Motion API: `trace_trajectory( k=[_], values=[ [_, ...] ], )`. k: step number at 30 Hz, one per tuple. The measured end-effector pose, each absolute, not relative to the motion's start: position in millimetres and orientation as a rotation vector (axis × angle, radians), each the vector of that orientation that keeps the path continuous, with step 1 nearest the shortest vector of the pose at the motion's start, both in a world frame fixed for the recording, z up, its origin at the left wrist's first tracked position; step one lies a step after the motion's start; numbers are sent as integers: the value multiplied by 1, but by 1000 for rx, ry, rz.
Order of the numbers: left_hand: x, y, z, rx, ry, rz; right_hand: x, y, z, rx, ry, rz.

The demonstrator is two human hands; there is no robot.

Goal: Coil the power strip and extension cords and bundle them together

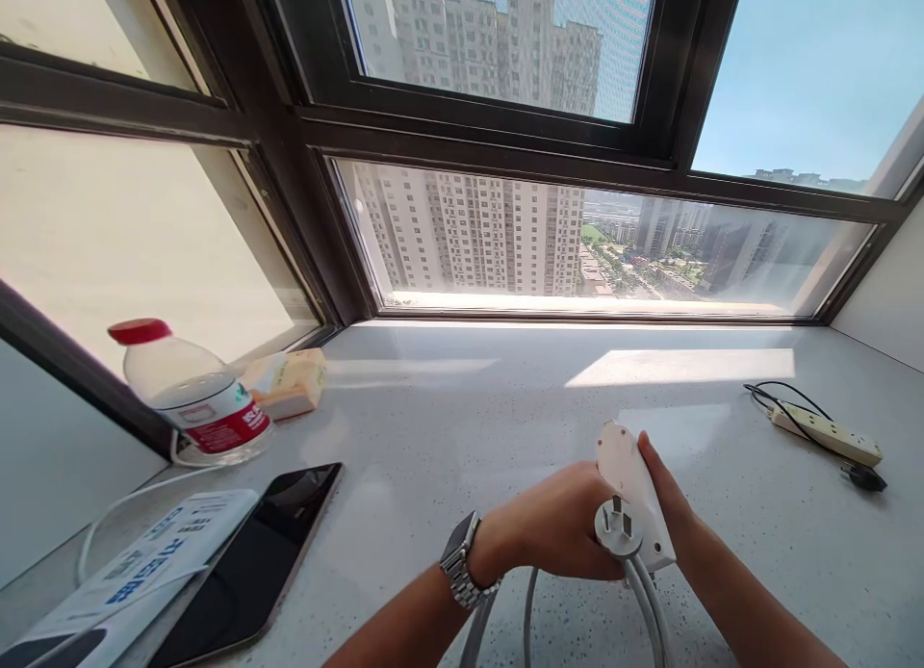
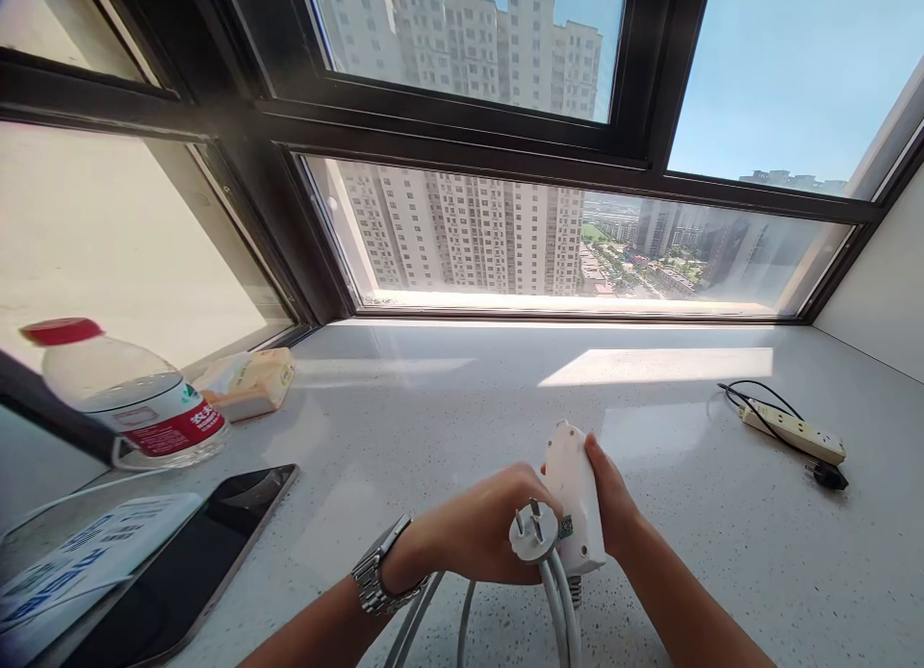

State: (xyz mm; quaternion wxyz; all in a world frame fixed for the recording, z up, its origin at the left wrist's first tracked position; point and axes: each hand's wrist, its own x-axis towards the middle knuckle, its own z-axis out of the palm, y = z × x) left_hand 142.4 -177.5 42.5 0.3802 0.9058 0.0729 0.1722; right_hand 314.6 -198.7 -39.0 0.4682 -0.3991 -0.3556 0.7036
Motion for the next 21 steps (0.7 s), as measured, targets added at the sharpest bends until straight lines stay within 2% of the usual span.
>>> trace_trajectory(
  k=[6, 13, 21],
  values=[
    [155, -173, 23, 2588, 509, 438, 309, -192, -49, -995, -724, 1522],
    [157, -174, 18, 2829, 367, 302, 313, -189, -65, -1190, -932, 1397],
    [158, -172, 12, 2845, 381, 320, 309, -181, -79, -1272, -754, 1415]
  ],
)
